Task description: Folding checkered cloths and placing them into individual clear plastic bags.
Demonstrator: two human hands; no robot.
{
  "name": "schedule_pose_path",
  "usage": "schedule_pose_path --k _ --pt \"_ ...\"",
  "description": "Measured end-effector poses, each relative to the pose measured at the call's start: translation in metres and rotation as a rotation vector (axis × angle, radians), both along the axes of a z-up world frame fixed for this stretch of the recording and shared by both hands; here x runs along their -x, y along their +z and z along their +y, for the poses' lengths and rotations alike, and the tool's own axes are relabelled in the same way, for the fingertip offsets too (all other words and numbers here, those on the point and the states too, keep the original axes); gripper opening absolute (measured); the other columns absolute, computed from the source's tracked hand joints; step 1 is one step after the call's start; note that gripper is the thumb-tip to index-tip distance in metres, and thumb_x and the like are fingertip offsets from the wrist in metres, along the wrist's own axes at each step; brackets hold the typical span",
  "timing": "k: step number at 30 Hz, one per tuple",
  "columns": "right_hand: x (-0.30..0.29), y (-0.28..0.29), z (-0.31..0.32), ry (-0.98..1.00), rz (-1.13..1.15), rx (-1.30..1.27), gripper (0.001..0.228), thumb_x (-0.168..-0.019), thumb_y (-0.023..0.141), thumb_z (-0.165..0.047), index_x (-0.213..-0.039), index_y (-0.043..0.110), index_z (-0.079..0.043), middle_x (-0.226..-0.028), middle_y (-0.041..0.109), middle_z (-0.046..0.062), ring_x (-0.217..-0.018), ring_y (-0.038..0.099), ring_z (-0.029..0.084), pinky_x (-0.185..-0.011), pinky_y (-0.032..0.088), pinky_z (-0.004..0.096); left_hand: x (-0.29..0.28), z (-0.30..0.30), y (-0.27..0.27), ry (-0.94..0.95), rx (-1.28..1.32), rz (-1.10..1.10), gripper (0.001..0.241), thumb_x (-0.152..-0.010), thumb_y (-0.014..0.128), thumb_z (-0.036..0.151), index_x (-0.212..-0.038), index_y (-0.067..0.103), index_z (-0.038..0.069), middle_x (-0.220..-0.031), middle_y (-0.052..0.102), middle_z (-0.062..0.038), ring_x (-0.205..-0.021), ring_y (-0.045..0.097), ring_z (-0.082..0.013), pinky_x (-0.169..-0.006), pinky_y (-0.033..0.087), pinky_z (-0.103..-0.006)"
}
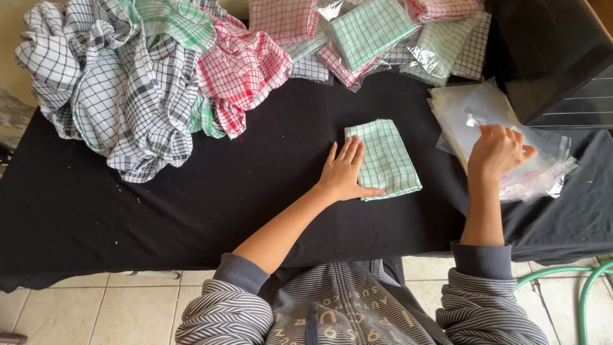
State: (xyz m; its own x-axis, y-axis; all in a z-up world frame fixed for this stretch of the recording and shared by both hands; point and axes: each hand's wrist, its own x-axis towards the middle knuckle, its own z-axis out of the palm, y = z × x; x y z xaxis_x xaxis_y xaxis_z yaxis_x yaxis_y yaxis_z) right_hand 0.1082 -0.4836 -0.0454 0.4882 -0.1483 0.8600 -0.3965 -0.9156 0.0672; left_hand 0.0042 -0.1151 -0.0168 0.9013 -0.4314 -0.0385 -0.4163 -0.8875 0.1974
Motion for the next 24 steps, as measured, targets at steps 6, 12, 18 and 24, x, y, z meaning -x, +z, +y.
schedule_pose_path --k 6,12,18,24 --pt "0.021 0.03 0.043 0.246 -0.179 0.086 0.025 -0.089 0.101 -0.038 -0.083 0.077 -0.032 -0.082 0.074 -0.015 -0.092 0.063 0.007 -0.088 0.03 0.036 0.003 0.003 -0.001 -0.036 0.118 -0.038 0.129 -0.073 0.043 0.093 -0.159 0.017 0.0 -0.169 0.003 -0.022 -0.157 0.001 -0.0332 -0.123 0.004 -0.0579" --pt "0.056 0.069 0.175 0.72 -0.158 -0.038 0.016 -0.09 0.086 -0.017 -0.089 0.073 -0.026 -0.089 0.066 -0.008 -0.094 0.064 0.018 -0.101 0.035 0.041 -0.011 0.002 -0.015 -0.131 0.894 0.151 0.107 -0.091 0.051 0.078 -0.162 0.025 0.003 -0.164 0.026 -0.026 -0.157 0.01 -0.0408 -0.124 -0.001 -0.0597" --pt "0.094 0.083 0.276 1.349 0.029 -0.335 0.016 -0.091 0.081 -0.019 -0.105 0.075 -0.017 -0.117 0.069 0.003 -0.111 0.065 0.029 -0.092 0.044 0.042 0.009 0.011 0.026 -0.252 1.742 0.195 0.026 -0.106 0.061 0.031 -0.122 0.05 0.014 -0.119 0.048 0.005 -0.123 0.042 -0.0064 -0.112 0.038 -0.0344" --pt "0.091 0.088 0.273 1.721 0.31 -0.66 0.043 -0.1 0.043 0.011 -0.139 0.059 0.003 -0.143 0.059 0.026 -0.142 0.041 0.048 -0.117 0.032 0.059 0.002 0.013 0.034 0.131 2.103 0.259 0.02 -0.102 0.067 0.032 -0.109 0.06 0.014 -0.102 0.055 0.009 -0.1 0.055 0.0004 -0.09 0.049 -0.0181"
